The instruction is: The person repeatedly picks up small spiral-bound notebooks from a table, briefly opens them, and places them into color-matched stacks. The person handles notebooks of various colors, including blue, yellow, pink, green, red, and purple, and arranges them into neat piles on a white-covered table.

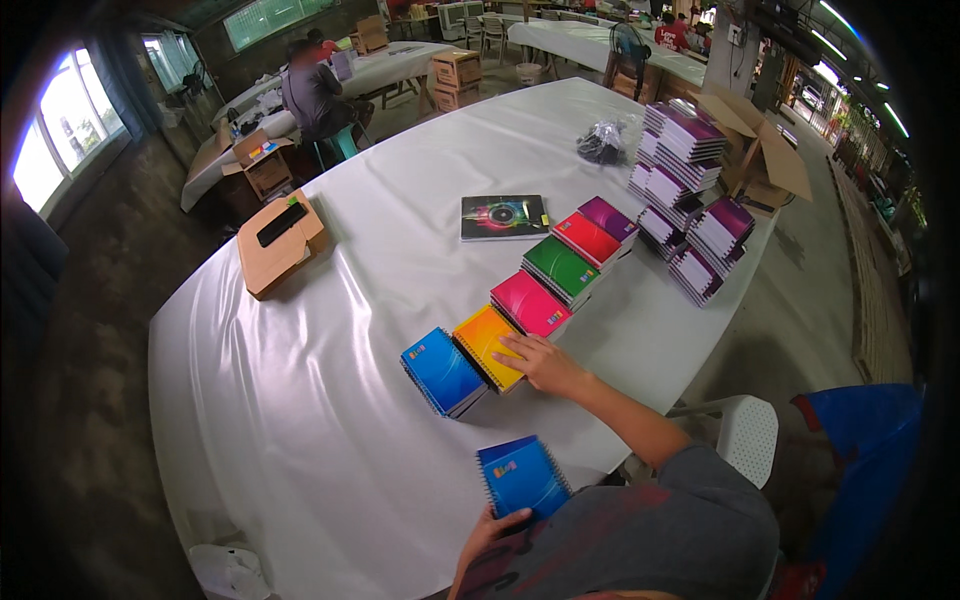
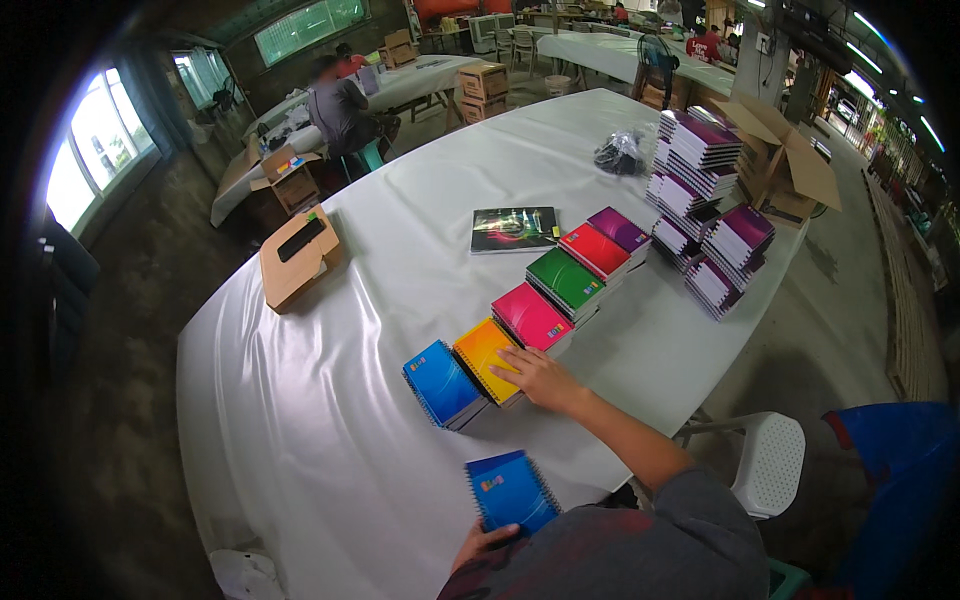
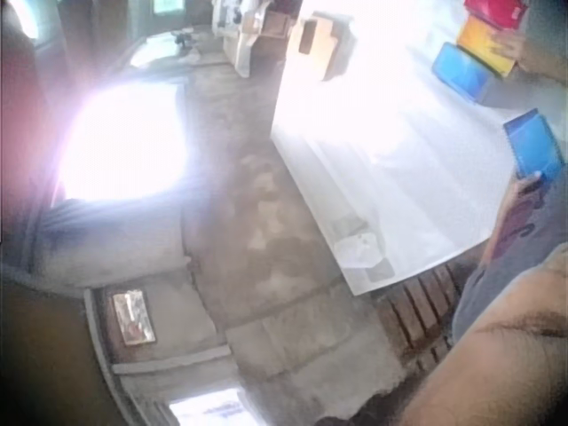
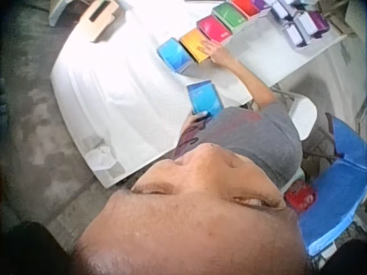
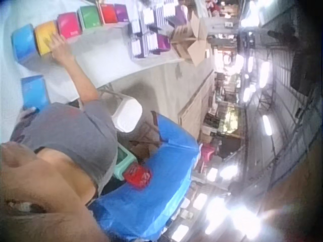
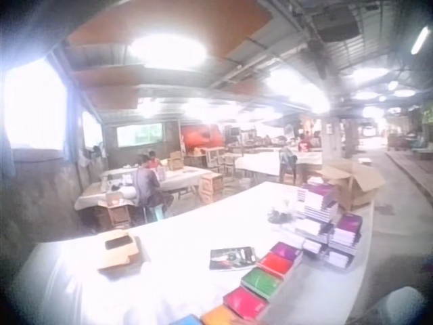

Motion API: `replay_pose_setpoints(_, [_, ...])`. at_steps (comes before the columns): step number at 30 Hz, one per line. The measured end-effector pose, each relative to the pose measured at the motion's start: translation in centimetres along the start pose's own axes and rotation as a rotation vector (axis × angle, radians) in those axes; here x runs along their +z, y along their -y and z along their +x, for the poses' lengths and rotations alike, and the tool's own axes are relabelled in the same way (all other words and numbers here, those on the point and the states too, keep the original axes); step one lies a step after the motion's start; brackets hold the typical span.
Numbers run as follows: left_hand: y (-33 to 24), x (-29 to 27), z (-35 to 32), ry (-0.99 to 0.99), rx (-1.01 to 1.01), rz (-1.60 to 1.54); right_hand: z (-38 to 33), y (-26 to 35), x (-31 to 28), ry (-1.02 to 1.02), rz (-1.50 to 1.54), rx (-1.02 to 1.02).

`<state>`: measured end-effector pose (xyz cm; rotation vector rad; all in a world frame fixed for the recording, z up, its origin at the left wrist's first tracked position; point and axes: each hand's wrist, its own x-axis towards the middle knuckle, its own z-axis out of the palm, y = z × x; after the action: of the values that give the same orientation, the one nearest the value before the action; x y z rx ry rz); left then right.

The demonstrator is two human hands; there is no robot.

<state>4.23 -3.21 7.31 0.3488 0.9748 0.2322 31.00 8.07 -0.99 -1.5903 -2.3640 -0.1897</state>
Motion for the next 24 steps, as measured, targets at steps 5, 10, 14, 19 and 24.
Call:
replay_pose_setpoints(5, [1.3,-0.9,1.3,-0.031,0.047,-0.043,0.5,1.2,-0.8,0.017,0.047,0.030])
replay_pose_setpoints(10, [1.6,-2.9,2.1,0.130,0.244,-0.223,0.8,1.4,-0.9,0.043,0.134,0.100])
replay_pose_setpoints(14, [1.0,-4.9,2.4,0.337,0.358,-0.286,1.5,0.7,-3.1,-0.066,0.449,0.233])
replay_pose_setpoints(19, [0.1,-5.4,3.1,0.668,0.323,-0.476,4.8,-0.1,-6.5,-0.371,1.332,0.457])
replay_pose_setpoints(24, [-2.5,-3.1,2.2,0.472,0.302,-0.271,8.1,3.2,-12.9,-0.388,2.026,0.200])
